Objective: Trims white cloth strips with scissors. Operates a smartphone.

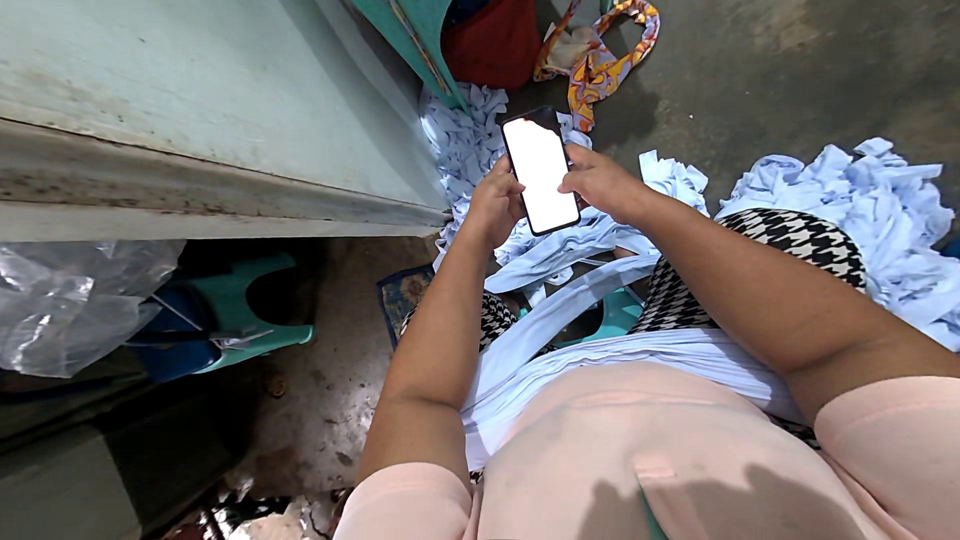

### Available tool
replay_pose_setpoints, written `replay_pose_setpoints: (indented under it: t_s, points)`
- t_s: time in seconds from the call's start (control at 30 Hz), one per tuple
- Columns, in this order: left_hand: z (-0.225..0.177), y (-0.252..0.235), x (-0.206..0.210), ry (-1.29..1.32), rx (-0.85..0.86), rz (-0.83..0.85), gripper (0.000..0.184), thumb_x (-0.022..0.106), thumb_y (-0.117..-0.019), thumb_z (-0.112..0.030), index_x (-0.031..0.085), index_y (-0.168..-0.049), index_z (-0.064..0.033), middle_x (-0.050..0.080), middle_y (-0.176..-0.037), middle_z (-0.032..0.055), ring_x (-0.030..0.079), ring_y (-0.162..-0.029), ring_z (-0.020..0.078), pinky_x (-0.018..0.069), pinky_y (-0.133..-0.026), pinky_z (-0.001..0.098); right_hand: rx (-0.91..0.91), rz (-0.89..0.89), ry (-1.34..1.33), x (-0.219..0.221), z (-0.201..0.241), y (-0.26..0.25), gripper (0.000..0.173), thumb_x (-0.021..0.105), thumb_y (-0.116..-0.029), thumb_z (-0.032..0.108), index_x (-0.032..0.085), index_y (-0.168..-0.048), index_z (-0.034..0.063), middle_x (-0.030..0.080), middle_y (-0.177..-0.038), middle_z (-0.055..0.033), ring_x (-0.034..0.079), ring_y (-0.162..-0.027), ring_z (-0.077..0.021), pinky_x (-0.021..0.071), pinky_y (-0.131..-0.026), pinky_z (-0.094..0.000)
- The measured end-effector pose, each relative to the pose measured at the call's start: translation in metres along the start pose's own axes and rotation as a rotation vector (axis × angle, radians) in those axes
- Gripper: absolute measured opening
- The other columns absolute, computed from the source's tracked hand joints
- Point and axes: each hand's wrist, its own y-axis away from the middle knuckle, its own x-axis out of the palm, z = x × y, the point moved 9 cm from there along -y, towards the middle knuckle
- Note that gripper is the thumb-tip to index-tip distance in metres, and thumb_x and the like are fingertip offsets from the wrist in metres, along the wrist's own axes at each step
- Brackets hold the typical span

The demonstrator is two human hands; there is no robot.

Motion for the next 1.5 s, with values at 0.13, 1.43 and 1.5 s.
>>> replay_pose_setpoints:
  t_s: [0.13,1.43,1.5]
  points:
    - [0.0009,-0.0006,-0.0009,0.003,-0.004,-0.008,0.056,0.029,-0.0962,0.002,0.035,-0.15,-0.0122,0.06,-0.13,0.0171,0.067,-0.106,0.0283,0.0578,-0.087,0.0478,-0.001,-0.003,0.001,0.0003,-0.0004,-0.0004,0.045,0.051,-0.0976,0.004,0.048,-0.142,0.0096,0.066,-0.119,-0.0168,0.069,-0.098,-0.0244,0.0583,-0.08,-0.0451]
    - [0.0015,0.0,-0.002,0.024,0.005,-0.04,0.052,0.026,-0.1008,-0.002,0.037,-0.15,-0.0116,0.06,-0.131,0.0161,0.066,-0.108,0.0281,0.057,-0.089,0.0488,0.006,-0.002,0.01,0.0004,0.0004,0.0017,0.047,0.051,-0.0979,0.006,0.047,-0.144,0.0095,0.066,-0.122,-0.0172,0.069,-0.101,-0.0257,0.0576,-0.083,-0.0467]
    - [0.0015,0.0,-0.002,0.026,0.003,-0.038,0.05,0.026,-0.1013,-0.002,0.037,-0.15,-0.0111,0.06,-0.13,0.0161,0.067,-0.107,0.0278,0.0571,-0.088,0.0485,0.002,-0.002,0.007,0.0002,-0.0008,0.0007,0.047,0.051,-0.0977,0.007,0.047,-0.144,0.0099,0.066,-0.122,-0.0171,0.069,-0.101,-0.0255,0.0578,-0.082,-0.0464]
